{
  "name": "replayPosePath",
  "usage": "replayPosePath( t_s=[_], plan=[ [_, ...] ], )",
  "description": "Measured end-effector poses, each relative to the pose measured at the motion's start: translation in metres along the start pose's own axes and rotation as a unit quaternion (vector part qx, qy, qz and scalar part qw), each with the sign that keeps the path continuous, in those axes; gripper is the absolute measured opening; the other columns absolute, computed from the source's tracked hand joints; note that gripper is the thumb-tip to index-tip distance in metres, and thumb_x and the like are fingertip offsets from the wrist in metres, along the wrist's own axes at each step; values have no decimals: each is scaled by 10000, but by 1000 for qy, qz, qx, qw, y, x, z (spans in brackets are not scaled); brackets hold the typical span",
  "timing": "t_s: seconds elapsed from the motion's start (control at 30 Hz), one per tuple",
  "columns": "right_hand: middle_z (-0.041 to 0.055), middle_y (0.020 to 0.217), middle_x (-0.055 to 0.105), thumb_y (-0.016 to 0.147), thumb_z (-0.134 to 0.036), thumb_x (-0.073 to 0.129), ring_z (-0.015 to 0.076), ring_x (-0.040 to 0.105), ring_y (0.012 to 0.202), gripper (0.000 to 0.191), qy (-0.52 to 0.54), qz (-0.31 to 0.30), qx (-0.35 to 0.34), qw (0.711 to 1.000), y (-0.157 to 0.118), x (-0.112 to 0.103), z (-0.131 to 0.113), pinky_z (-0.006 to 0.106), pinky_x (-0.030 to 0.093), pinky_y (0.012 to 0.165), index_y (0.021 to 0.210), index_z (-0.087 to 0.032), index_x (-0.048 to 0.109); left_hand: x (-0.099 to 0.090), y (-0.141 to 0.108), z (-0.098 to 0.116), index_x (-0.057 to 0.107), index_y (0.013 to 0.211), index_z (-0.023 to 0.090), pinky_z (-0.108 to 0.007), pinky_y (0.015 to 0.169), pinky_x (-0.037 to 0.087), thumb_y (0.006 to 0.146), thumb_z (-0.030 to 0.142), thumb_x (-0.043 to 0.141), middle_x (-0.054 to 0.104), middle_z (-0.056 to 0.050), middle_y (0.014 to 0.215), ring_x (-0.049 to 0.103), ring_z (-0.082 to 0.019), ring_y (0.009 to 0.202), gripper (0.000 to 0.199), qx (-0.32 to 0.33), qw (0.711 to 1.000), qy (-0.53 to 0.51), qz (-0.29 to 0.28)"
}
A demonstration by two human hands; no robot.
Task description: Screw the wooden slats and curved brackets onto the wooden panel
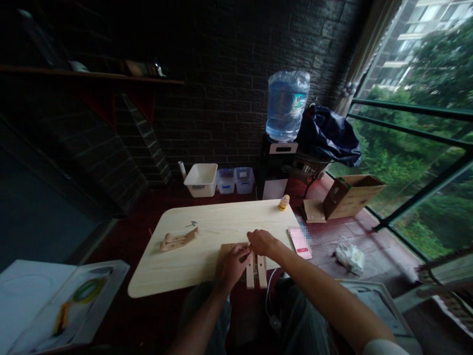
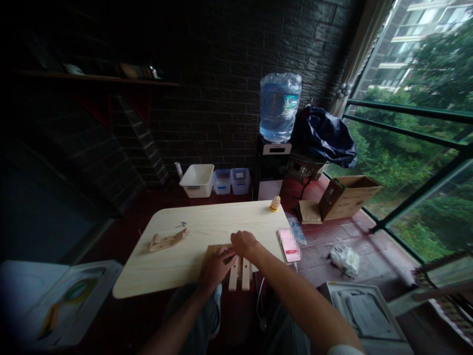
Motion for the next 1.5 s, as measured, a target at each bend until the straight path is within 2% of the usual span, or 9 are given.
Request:
replayPosePath(
  t_s=[0.23, 0.33, 0.43, 0.57, 0.77, 0.9, 1.0, 1.3, 1.5],
  plan=[
    [207, 1105, 746, 941, -399, 615, 318, 745, 997, 391, 5, -13, 13, 1000, -5, -3, -1, 389, 597, 772, 1204, -111, 648, -3, 0, 4, 775, 966, 273, -335, 933, 582, 891, 223, 669, 713, -41, 1076, 698, -178, 973, 139, -13, 999, 41, -17],
    [165, 1109, 754, 936, -310, 612, 293, 745, 1002, 310, -5, -14, -24, 1000, -4, -2, -3, 373, 587, 776, 1210, -166, 642, -3, 0, 5, 771, 965, 279, -332, 924, 584, 896, 235, 666, 710, -39, 1075, 694, -176, 973, 132, -7, 999, 41, -14],
    [188, 1113, 747, 964, -262, 556, 284, 739, 1018, 302, -18, -14, -45, 999, -2, 5, -1, 367, 584, 790, 1226, -132, 630, -3, 0, 5, 772, 948, 272, -323, 903, 585, 899, 235, 662, 709, -37, 1058, 693, -169, 948, 126, -7, 999, 37, -11],
    [216, 1114, 743, 988, -354, 544, 299, 728, 1036, 379, -24, -18, -53, 998, 3, 16, 4, 366, 577, 824, 1223, -69, 632, -1, -1, 4, 775, 959, 264, -326, 911, 577, 890, 235, 681, 710, -34, 1032, 689, -173, 965, 120, -4, 999, 39, -9],
    [208, 1112, 751, 966, -398, 579, 299, 728, 1033, 380, 1, -24, -32, 999, 1, 13, 6, 343, 568, 811, 1174, -92, 664, 1, -2, 0, 778, 980, 278, -327, 942, 570, 886, 236, 690, 704, -28, 1085, 683, -168, 993, 135, 5, 999, 39, -11],
    [168, 1110, 761, 948, -308, 575, 297, 738, 1007, 322, -7, -23, -48, 999, -5, 3, 3, 354, 572, 787, 1214, -150, 663, 3, -2, -1, 774, 990, 277, -326, 947, 569, 899, 245, 677, 705, -28, 1072, 680, -166, 994, 137, -1, 999, 43, -13],
    [181, 1117, 756, 948, -221, 544, 294, 733, 1029, 290, -28, -29, -56, 998, -6, 1, 3, 359, 572, 814, 1184, -135, 688, 4, -2, -2, 772, 1002, 277, -315, 935, 571, 912, 265, 667, 705, -31, 1072, 681, -162, 981, 139, 3, 999, 32, -12],
    [227, 1137, 740, 989, -369, 549, 320, 712, 1083, 400, -16, -40, -54, 998, 1, 12, 7, 358, 564, 848, 1196, -50, 672, 5, -3, -5, 771, 996, 273, -314, 929, 558, 912, 265, 668, 697, -30, 1062, 673, -164, 985, 132, 6, 999, 38, -14],
    [210, 1122, 748, 964, -400, 581, 319, 728, 1037, 444, -16, -39, -32, 999, -2, 9, 2, 370, 575, 818, 1247, -64, 642, 4, -3, -5, 770, 977, 272, -321, 948, 554, 889, 220, 685, 698, -32, 1079, 670, -167, 1003, 133, 1, 999, 39, -17]
  ],
)
Point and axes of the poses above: each hand's wrist, its own y-axis towards the middle knuckle, its own x-axis out of the palm, z = x × y, the point moved 5 cm from there along y, towards the middle knuckle
